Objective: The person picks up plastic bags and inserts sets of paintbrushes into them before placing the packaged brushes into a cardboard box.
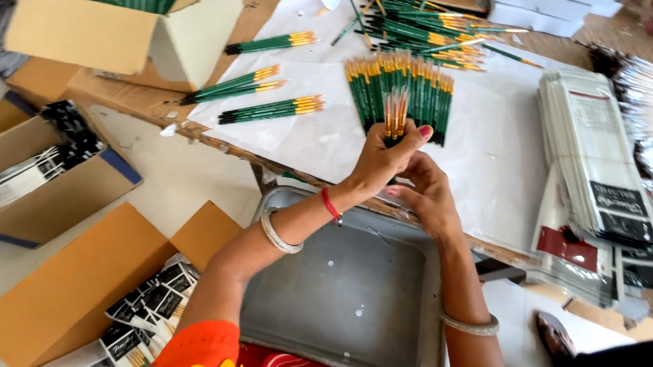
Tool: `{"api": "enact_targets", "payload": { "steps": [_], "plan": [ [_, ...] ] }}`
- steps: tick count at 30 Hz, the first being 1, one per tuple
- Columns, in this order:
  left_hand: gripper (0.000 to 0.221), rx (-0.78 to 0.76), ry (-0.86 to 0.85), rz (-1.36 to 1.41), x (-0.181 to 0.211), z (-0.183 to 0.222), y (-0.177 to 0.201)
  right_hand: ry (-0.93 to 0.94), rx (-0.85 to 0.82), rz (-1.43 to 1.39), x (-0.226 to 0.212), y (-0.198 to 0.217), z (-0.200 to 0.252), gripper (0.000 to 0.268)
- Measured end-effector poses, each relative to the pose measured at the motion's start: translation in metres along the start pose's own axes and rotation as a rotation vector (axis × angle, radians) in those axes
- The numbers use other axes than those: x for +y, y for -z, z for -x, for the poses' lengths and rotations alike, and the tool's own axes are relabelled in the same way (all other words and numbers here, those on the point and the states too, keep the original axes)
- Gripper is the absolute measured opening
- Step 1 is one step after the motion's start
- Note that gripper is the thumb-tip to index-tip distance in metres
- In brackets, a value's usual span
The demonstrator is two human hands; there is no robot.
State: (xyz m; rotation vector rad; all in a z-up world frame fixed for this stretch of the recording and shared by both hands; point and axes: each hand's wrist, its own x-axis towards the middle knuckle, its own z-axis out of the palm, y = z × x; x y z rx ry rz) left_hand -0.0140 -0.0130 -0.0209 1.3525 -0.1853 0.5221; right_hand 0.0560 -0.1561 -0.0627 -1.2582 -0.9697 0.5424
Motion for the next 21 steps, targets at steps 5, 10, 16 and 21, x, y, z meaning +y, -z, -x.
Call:
{"api": "enact_targets", "payload": {
  "steps": [5,10,16,21],
  "plan": [
    [0.043,0.167,-0.388,-0.033,-0.002,0.003,0.031,-0.055,0.112,-0.201,-0.017,-0.009,-0.002,0.042],
    [0.028,-0.107,-0.003,-0.566,0.010,0.011,0.088,-0.087,0.226,-0.195,-0.008,-0.003,-0.005,0.026],
    [0.045,-0.158,-0.045,-1.415,0.020,0.024,0.168,-0.088,0.291,-0.152,-0.004,-0.006,-0.003,0.019],
    [0.056,-0.101,-0.257,-1.392,0.048,0.041,0.171,-0.213,0.326,0.036,-0.014,0.003,-0.013,0.020]
  ]
}}
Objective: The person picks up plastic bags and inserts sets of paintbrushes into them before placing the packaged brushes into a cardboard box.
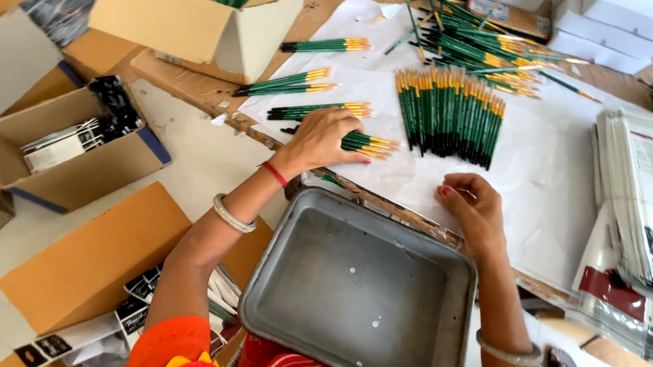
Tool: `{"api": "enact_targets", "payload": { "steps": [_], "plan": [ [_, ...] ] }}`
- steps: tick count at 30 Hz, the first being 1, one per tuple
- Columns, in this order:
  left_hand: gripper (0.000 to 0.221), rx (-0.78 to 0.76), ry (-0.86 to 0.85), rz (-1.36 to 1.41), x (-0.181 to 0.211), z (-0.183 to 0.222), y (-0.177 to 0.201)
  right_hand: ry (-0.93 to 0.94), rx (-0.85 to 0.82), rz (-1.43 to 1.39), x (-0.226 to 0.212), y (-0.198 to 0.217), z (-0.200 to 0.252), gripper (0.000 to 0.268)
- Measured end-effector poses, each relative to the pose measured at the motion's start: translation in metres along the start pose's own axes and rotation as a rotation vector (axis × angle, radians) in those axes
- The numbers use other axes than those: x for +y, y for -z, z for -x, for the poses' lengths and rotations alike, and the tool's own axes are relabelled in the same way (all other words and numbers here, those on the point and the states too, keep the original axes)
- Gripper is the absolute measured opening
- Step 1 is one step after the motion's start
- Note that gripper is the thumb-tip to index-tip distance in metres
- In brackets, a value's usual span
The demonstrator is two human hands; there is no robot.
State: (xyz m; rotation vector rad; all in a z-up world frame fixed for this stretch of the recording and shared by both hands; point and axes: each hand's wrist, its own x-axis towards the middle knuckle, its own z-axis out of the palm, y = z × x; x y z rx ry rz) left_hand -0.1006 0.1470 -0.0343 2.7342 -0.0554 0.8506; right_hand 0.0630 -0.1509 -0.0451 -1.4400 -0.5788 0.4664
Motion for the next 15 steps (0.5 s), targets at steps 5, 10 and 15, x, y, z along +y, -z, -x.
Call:
{"api": "enact_targets", "payload": {
  "steps": [5,10,15],
  "plan": [
    [0.060,0.030,0.001,-0.015,0.008,0.002,0.004,-0.010,-0.087,0.570,-0.041,0.030,-0.061,0.021],
    [0.059,0.024,0.010,-0.034,0.015,-0.001,0.012,0.055,0.181,1.045,-0.033,0.058,-0.145,0.030],
    [0.058,0.025,0.021,-0.051,0.017,-0.004,0.013,-0.197,0.232,1.146,0.016,0.065,-0.200,0.066]
  ]
}}
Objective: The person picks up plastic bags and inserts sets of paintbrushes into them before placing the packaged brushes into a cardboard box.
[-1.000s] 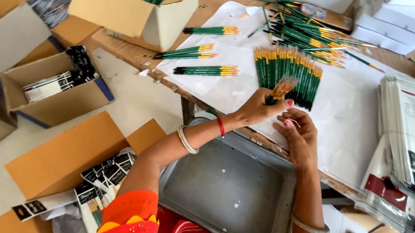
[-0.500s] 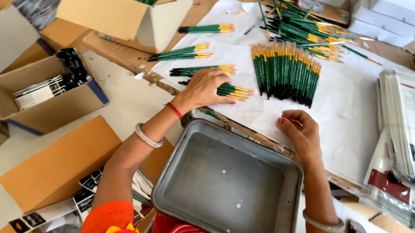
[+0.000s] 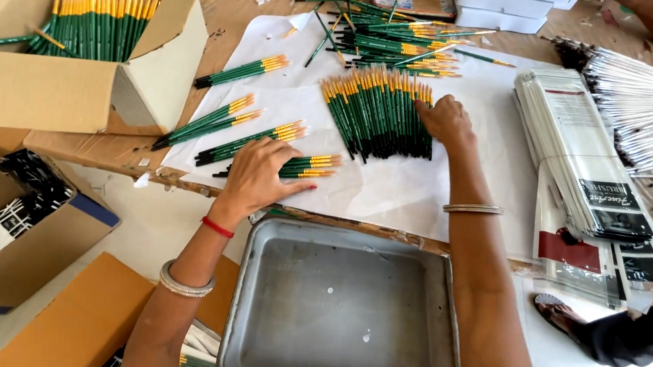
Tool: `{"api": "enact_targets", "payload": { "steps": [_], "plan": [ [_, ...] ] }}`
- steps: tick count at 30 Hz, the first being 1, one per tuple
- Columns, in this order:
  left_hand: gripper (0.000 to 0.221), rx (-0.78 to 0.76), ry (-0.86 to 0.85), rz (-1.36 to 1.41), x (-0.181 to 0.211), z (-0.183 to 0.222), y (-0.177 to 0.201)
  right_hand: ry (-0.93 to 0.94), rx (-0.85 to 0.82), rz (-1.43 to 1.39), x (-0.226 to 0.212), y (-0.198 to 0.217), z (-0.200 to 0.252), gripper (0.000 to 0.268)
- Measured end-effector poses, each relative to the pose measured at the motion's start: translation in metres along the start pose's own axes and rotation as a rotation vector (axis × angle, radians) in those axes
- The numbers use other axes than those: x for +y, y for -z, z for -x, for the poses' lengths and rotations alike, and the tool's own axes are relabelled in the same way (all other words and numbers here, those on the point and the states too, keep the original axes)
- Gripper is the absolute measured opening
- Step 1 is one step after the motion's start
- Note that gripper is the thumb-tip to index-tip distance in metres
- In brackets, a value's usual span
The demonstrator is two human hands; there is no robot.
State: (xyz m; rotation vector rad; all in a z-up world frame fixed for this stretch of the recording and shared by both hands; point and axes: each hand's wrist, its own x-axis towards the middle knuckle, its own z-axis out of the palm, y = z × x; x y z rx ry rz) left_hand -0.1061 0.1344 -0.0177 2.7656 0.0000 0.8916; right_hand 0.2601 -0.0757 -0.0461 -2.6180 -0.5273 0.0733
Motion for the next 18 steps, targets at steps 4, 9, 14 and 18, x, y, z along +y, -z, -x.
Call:
{"api": "enact_targets", "payload": {
  "steps": [4,9,14,18],
  "plan": [
    [0.058,-0.015,0.020,0.000,-0.001,0.000,-0.001,-0.021,0.024,0.158,0.004,-0.018,-0.025,0.074],
    [0.058,-0.002,0.046,0.011,-0.004,0.000,-0.001,-0.019,0.011,0.200,0.019,-0.032,-0.043,0.047],
    [0.056,-0.030,0.040,0.039,-0.008,0.003,-0.004,-0.067,-0.034,-0.173,0.015,0.005,-0.004,0.030],
    [0.054,-0.026,0.005,0.058,-0.007,0.004,-0.005,0.143,0.067,-0.610,-0.015,0.079,0.097,0.014]
  ]
}}
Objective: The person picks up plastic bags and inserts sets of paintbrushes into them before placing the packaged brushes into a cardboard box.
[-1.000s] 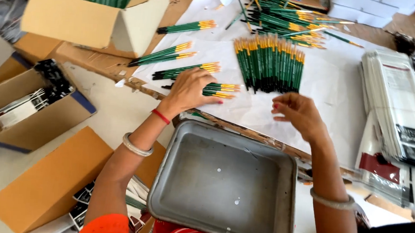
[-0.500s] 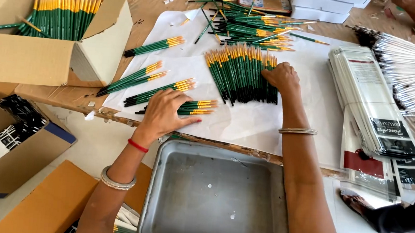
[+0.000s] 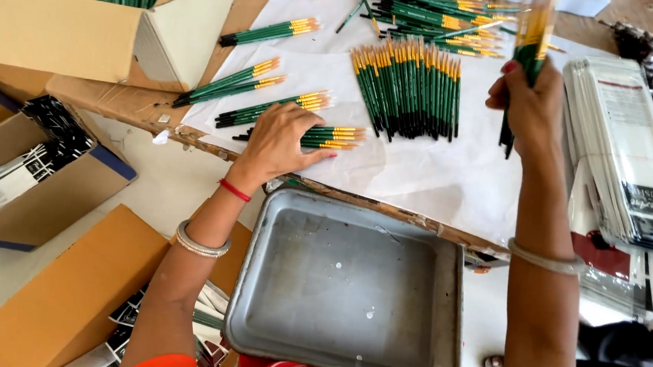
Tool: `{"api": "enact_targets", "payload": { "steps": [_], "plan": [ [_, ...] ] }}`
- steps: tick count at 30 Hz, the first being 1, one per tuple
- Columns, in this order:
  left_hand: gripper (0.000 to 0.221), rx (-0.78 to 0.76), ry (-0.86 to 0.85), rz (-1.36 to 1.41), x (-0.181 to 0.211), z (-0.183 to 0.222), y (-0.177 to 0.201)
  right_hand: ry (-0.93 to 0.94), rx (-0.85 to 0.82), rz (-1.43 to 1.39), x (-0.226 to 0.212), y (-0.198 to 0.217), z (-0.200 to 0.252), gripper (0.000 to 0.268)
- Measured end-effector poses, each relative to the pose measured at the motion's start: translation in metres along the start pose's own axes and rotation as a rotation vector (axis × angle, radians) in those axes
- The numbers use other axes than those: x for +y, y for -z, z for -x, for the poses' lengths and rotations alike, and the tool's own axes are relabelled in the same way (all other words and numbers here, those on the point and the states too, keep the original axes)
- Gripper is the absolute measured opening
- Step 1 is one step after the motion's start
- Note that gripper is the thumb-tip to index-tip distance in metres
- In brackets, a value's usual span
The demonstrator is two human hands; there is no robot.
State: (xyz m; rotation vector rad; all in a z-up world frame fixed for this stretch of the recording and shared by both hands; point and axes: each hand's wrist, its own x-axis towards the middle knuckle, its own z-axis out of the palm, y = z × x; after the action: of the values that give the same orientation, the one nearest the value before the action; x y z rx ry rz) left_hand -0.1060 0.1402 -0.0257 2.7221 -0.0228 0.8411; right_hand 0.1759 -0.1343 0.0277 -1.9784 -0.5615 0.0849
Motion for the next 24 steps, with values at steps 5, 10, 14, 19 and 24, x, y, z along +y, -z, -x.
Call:
{"api": "enact_targets", "payload": {
  "steps": [5,10,14,19,24],
  "plan": [
    [0.046,0.035,-0.057,-0.027,0.007,-0.004,0.004,0.380,-0.146,-0.765,0.013,-0.004,0.114,0.011],
    [0.036,0.171,-0.181,0.040,0.024,-0.013,-0.004,0.182,-0.253,-0.618,0.055,-0.019,0.141,0.011],
    [0.030,0.179,-0.007,0.587,0.062,-0.036,-0.029,0.122,-0.378,-0.632,0.050,-0.023,0.129,0.014],
    [0.042,-0.063,-0.031,1.159,0.111,-0.097,-0.078,0.099,-0.458,-0.680,0.055,-0.026,0.128,0.016],
    [0.042,-0.195,0.097,1.143,0.144,-0.127,-0.099,0.090,-0.455,-0.678,0.073,-0.029,0.126,0.016]
  ]
}}
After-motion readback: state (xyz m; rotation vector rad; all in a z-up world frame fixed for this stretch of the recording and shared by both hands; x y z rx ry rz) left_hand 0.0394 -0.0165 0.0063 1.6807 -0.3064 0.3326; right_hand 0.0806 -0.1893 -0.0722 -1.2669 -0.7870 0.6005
